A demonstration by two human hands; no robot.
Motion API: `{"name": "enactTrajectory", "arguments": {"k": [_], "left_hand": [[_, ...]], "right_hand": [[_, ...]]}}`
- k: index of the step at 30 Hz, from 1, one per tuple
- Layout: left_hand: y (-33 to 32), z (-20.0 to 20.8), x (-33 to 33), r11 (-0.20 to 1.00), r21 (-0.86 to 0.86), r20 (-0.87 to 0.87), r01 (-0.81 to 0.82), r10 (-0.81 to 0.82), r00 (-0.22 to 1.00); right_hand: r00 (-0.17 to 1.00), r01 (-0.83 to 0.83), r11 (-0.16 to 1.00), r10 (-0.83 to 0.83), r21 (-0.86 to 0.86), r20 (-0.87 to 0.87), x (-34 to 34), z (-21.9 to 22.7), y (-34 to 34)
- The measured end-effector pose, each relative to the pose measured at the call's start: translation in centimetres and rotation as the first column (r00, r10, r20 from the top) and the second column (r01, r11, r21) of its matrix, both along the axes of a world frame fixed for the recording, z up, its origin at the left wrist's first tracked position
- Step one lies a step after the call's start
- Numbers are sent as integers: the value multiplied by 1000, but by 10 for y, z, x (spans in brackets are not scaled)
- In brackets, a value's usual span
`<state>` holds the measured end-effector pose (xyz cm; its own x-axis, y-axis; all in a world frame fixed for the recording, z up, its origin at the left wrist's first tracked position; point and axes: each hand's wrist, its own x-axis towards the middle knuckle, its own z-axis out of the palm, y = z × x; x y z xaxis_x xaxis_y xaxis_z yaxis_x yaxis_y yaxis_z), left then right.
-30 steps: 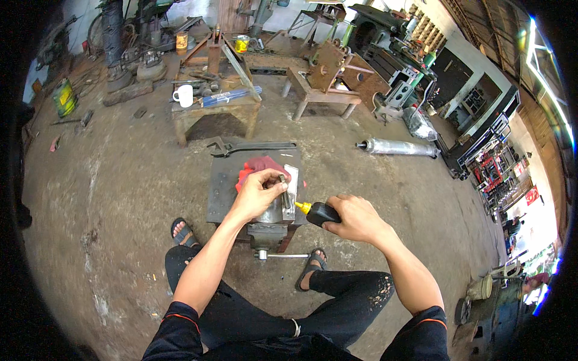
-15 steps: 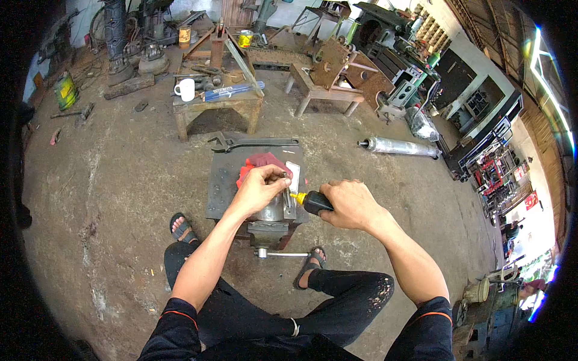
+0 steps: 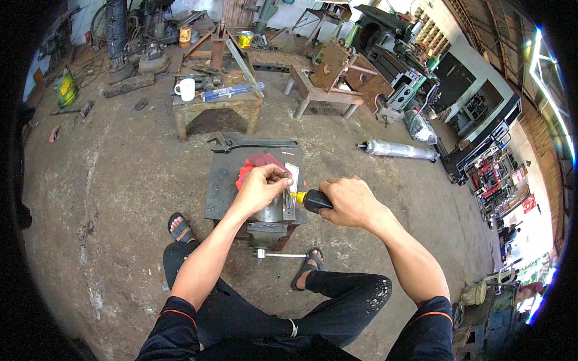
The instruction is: The person pours lubricant from a red bottle into a small black container, then uses a yellow-capped bottle to apply lubricant to a metal part clamped in a vise. They insert a metal rod into the part and use a large adjustable wrench to tighten it.
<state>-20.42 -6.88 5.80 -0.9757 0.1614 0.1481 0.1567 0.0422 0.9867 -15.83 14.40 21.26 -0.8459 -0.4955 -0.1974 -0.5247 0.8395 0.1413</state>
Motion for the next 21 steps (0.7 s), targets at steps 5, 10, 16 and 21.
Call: {"name": "enactTrajectory", "arguments": {"k": [5, 10, 16, 21], "left_hand": [[-1, 0, -1, 1000, 12, -34, 0, 1, 999], [-1, -1, 0, 1000, -7, -24, 2, -2, 1000], [1, -2, -1, 999, -22, -16, -43, 43, 999], [2, -1, -2, 998, -47, 8, -53, 53, 999]], "right_hand": [[999, 13, 1000, -13, 11, 43, 2, -3, 2], [999, 26, 999, -27, 30, 26, 3, -4, 3], [1000, 17, 1000, -17, 3, 2, 4, -3, 1], [1000, -4, 1000, 4, -7, -4, 4, -4, 2]]}}
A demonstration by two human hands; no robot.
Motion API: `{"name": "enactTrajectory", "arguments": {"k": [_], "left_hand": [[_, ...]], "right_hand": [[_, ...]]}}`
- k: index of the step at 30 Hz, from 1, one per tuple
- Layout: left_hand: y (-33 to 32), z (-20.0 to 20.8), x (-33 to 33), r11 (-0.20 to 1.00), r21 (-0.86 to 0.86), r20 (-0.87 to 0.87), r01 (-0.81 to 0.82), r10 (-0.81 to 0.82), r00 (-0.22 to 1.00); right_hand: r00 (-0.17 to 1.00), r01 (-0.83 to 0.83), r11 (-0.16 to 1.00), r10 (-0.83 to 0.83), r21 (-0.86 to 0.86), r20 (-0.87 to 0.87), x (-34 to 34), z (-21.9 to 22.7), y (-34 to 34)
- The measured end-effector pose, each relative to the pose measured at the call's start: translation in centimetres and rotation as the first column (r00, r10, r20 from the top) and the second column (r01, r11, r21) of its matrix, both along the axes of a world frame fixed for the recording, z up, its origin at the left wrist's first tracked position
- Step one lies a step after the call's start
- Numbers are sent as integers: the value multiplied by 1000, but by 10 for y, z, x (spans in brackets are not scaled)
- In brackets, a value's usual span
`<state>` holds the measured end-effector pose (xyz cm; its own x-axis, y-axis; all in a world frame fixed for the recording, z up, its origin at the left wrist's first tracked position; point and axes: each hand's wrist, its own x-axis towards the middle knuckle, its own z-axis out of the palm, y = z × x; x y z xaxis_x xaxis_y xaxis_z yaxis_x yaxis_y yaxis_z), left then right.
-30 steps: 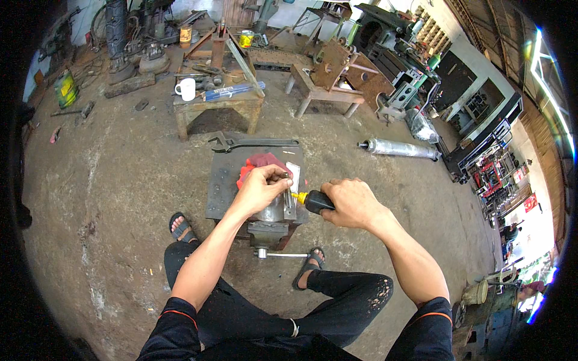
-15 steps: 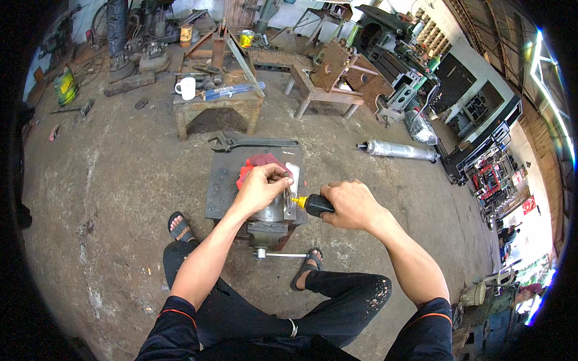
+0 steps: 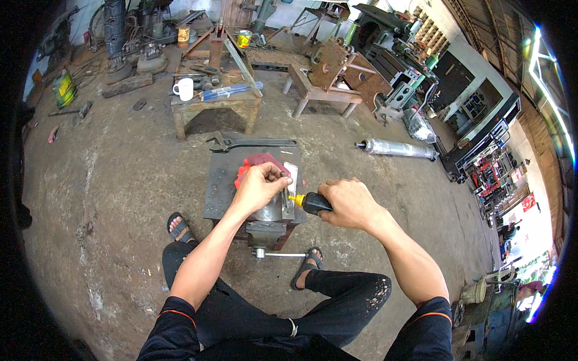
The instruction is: The person pours lubricant from a red bottle into a small black container, then uses a yellow-capped bottle to apply lubricant to a metal part clamped in a vise. They insert a metal rod into the part and use a large adjustable wrench to tighten it.
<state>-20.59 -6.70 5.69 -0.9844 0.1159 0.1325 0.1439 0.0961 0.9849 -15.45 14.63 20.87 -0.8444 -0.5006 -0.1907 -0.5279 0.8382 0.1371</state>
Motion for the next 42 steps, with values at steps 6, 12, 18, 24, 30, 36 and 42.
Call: {"name": "enactTrajectory", "arguments": {"k": [6, 12, 18, 24, 30, 36, 42], "left_hand": [[-1, 4, 1, 999, -44, 8, 20, -20, 1000], [0, 3, 1, 999, -47, 7, 16, -16, 1000], [1, 7, 1, 998, -56, -21, 18, -19, 1000], [1, 13, 3, 997, -82, -37, 4, -7, 999], [2, 16, 3, 994, -109, -36, -25, 22, 999], [4, 16, 4, 984, -166, -23, -69, 66, 998], [8, 13, 0, 981, -176, -43, -87, 81, 996]], "right_hand": [[1000, 12, 1000, -12, 14, 24, 1, -3, 1], [999, 39, 999, -39, -6, 26, 2, -1, -1], [1000, -17, 999, 16, -44, -13, 3, 2, -5], [1000, 17, 1000, -17, -14, 2, 3, 3, -6], [1000, 15, 1000, -15, -25, 5, 4, 0, -5], [999, 39, 999, -39, -2, 25, 5, -1, -7], [998, 43, 999, -43, 9, 36, 4, -2, -7]]}}
